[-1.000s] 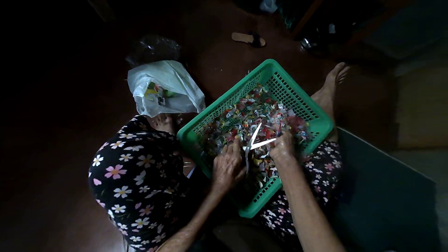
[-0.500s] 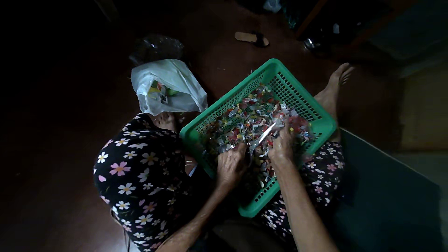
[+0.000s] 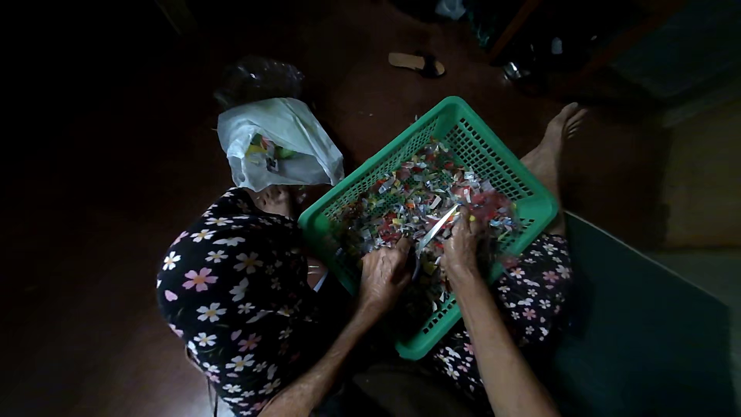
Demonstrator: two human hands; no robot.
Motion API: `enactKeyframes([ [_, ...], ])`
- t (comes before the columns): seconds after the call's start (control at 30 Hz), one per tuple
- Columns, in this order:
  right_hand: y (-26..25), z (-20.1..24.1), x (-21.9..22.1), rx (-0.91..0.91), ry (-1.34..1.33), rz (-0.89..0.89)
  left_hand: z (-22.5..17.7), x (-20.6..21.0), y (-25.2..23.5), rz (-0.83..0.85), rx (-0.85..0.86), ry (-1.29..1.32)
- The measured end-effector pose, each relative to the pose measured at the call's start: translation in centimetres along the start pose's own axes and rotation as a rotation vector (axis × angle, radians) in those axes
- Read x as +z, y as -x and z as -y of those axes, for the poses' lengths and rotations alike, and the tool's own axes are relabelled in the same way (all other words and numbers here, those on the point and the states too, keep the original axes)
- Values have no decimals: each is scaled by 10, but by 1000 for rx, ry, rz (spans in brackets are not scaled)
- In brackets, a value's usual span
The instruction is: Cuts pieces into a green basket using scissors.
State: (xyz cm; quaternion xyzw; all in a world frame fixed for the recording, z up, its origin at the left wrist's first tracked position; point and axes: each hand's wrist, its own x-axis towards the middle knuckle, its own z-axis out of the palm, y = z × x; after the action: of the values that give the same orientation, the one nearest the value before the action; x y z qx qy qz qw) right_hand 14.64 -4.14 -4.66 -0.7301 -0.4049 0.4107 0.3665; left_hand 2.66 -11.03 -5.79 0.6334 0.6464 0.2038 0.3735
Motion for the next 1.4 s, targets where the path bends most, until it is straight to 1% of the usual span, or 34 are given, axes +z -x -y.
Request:
enactKeyframes([
  [0.03,-4,5,-3,-25,16,-23,3,0,1,9,28,52],
  [0.1,-14,12,-15,-131,102,-40,11,0,1,70,62,179],
  [0.13,-21,15,-26,-194,159,25,15,0,1,113,60,216],
  [0.17,-28,19,-36,-272,242,111,19,0,2,153,52,241],
  [0.27,-48,39,-68,-429,466,529,25,-4,4,259,5,250],
  [0.3,-55,43,-77,-474,522,602,24,-7,5,269,-13,239],
  [0.33,-59,47,-85,-492,571,617,24,-9,6,255,-26,233],
  [0.37,-61,50,-91,-499,613,568,24,-8,7,212,-35,238],
  [0.43,-67,49,-99,-492,734,415,27,-5,10,65,-58,266],
  [0.5,-74,35,-98,-398,930,321,29,1,11,-65,-86,259],
  [0.57,-69,19,-78,-255,1120,310,30,4,10,-105,-82,251],
  [0.63,-52,7,-51,-205,1198,327,27,2,9,-73,-79,242],
  [0.67,-42,1,-40,-228,1166,318,24,0,9,-58,-86,224],
  [0.73,-36,-12,-30,-340,959,298,17,-4,10,-49,-109,162],
  [0.8,-36,-15,-27,-347,716,336,14,-6,11,-76,-114,96],
  [0.9,-39,-12,-31,-217,332,371,13,-6,13,-127,-76,35],
  [0.97,-32,-3,-32,-103,188,279,12,-7,13,-97,-70,-21],
  [1.03,-20,6,-29,-36,161,149,10,-4,12,-30,-54,-47],
  [1.1,-9,11,-23,6,52,119,7,0,8,41,-45,-28],
  [1.13,-8,8,-19,3,11,94,7,3,7,33,-30,-17],
  [1.2,-8,1,-11,1,-11,40,6,7,5,-38,-10,-31],
  [1.3,-7,3,-7,50,36,17,6,8,6,-116,22,-27],
  [1.4,-7,10,-10,65,23,-15,5,6,9,-111,82,45],
])
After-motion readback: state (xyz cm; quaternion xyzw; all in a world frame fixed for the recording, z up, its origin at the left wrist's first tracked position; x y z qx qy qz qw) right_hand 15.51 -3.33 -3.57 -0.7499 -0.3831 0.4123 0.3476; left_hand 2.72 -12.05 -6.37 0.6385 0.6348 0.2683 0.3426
